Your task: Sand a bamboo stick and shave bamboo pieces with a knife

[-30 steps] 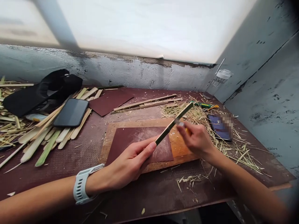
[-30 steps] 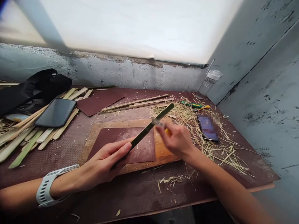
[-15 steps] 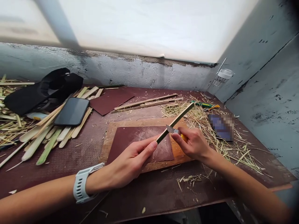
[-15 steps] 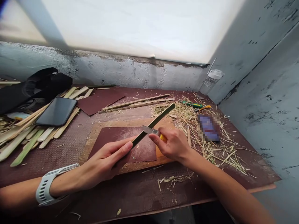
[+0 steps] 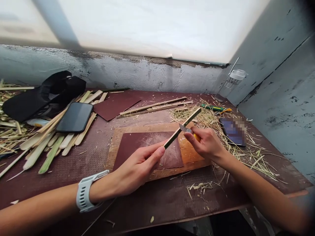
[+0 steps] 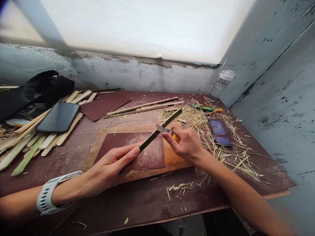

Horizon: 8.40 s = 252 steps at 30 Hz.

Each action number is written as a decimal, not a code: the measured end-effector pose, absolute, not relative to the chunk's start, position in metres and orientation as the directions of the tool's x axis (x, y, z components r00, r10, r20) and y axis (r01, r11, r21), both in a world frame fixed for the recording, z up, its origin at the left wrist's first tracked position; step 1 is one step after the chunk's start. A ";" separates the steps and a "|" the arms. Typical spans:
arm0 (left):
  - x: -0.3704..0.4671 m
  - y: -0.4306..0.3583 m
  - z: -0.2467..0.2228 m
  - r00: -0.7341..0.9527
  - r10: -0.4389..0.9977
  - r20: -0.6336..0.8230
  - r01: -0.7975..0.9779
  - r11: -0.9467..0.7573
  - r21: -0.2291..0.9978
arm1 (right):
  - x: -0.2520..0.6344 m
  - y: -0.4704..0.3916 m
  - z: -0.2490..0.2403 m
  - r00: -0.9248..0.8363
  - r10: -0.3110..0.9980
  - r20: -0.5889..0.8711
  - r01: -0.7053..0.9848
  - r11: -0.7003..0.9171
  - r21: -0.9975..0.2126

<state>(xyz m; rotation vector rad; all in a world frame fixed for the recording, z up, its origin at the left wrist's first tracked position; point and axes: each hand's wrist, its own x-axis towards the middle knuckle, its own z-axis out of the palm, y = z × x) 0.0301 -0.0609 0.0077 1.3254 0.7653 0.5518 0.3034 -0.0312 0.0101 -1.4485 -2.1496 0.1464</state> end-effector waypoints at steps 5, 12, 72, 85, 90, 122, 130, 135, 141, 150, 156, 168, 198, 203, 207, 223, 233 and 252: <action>0.031 -0.059 0.011 0.619 0.769 -0.159 0.076 0.143 0.987 | 0.308 -0.026 0.011 -0.210 0.904 0.372 0.851 0.356 -0.387; 0.030 -0.061 0.005 0.595 0.792 -0.139 0.118 0.085 0.989 | 0.297 -0.035 0.004 -0.347 0.865 0.362 0.787 0.479 -0.389; 0.026 -0.051 0.015 0.653 0.737 -0.176 0.123 0.126 0.984 | 0.345 0.001 0.011 -0.056 0.928 0.368 0.897 0.209 -0.390; 0.025 -0.048 0.016 0.687 0.686 -0.239 0.065 0.270 0.961 | 0.345 0.006 -0.001 0.103 0.936 0.337 0.712 0.167 -0.681; 0.026 -0.047 0.012 0.676 0.697 -0.241 0.090 0.246 0.965 | 0.343 0.001 -0.002 0.136 0.859 0.494 0.679 0.282 -0.678; 0.022 -0.045 0.011 0.656 0.720 -0.225 0.150 0.169 0.974 | 0.340 -0.004 0.008 -0.165 0.920 0.355 0.851 0.315 -0.421; 0.021 -0.042 0.010 0.677 0.651 -0.343 0.163 0.322 0.933 | 0.338 -0.005 0.007 -0.161 0.932 0.323 0.845 0.300 -0.444; 0.021 -0.041 0.011 0.675 0.635 -0.377 0.200 0.333 0.921 | 0.331 -0.009 0.010 -0.202 0.928 0.313 0.856 0.323 -0.404; 0.021 -0.039 0.013 0.694 0.640 -0.330 0.138 0.332 0.933 | 0.343 -0.001 0.009 -0.127 0.929 0.347 0.887 0.263 -0.379; 0.019 -0.039 0.010 0.710 0.626 -0.324 0.119 0.346 0.931 | 0.338 -0.004 0.004 -0.161 0.932 0.324 0.870 0.289 -0.399; 0.024 -0.035 0.011 0.722 0.610 -0.327 0.096 0.380 0.920 | 0.353 0.009 0.007 -0.078 0.927 0.366 0.914 0.213 -0.345; 0.021 -0.055 0.026 0.665 0.651 -0.366 0.054 0.447 0.893 | 0.352 0.004 0.012 0.019 0.882 0.470 0.830 0.248 -0.499; 0.030 -0.060 0.014 0.620 0.716 -0.321 0.139 0.303 0.943 | 0.311 -0.016 0.001 -0.229 0.935 0.272 0.812 0.337 -0.476; 0.030 -0.058 0.012 0.596 0.756 -0.269 0.128 0.241 0.962 | 0.312 -0.015 0.001 -0.188 0.933 0.307 0.849 0.312 -0.426; 0.031 -0.057 0.009 0.607 0.754 -0.251 0.135 0.213 0.968 | 0.312 -0.017 0.000 -0.198 0.928 0.314 0.852 0.322 -0.412; 0.030 -0.056 0.008 0.630 0.746 -0.217 0.112 0.189 0.976 | 0.317 -0.014 0.002 -0.199 0.925 0.323 0.865 0.320 -0.386; 0.030 -0.055 0.012 0.632 0.707 -0.317 0.135 0.302 0.944 | 0.319 -0.011 -0.003 -0.187 0.934 0.303 0.873 0.299 -0.385; 0.027 -0.043 0.008 0.666 0.662 -0.344 0.100 0.378 0.921 | 0.310 -0.015 0.000 -0.227 0.910 0.347 0.916 0.320 -0.242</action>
